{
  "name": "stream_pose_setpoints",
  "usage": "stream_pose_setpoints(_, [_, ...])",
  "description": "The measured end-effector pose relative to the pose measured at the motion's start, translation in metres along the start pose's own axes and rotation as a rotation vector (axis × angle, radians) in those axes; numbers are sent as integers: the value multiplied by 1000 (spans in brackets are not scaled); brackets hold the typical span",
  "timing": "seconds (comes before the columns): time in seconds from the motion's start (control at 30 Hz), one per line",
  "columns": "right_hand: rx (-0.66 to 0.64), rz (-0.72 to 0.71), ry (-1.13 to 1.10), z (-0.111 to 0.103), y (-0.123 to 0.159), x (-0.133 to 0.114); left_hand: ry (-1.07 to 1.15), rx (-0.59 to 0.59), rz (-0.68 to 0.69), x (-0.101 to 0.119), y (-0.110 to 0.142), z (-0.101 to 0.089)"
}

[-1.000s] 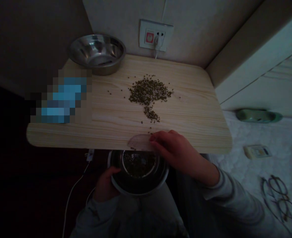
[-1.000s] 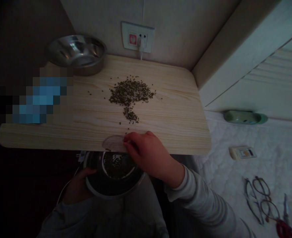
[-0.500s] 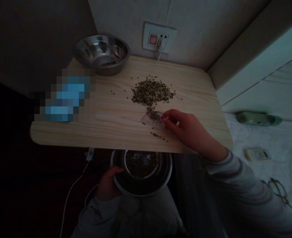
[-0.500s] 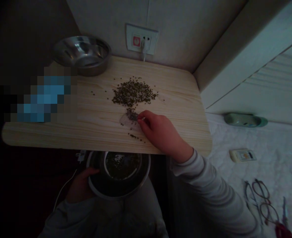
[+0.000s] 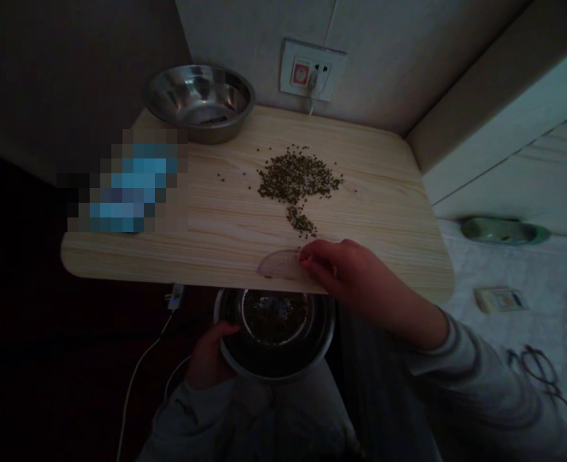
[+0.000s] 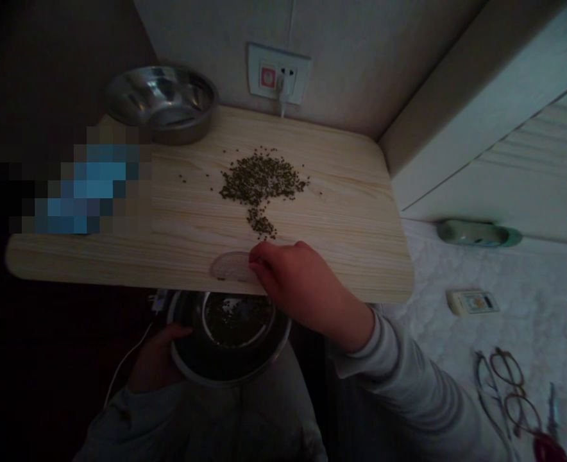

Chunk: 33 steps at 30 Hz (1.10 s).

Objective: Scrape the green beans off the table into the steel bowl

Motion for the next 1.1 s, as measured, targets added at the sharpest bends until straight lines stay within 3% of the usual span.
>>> stream_pose_setpoints(0.2, [-63,-86,-109,3,21,-3,19,14,-27,1,3,2])
stream_pose_setpoints(0.43, [78,288,-238,3,54,49,-3,17,-26,-3,0,2])
stream_pose_setpoints(0.6, [122,414,-255,7,70,67,-35,-14,-87,-14,1,5])
stream_pose_setpoints(1.1, [1,212,-307,11,68,44,-46,-63,-171,-26,-4,4])
Point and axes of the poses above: each hand's wrist, its own y-axis away from the middle knuckle, its own z-axis out of the palm, x = y × z, the point moved 2 cm from there along -y, towards the middle knuckle, and after that the axes turned 12 degrees about y, right-handed, at the moved point
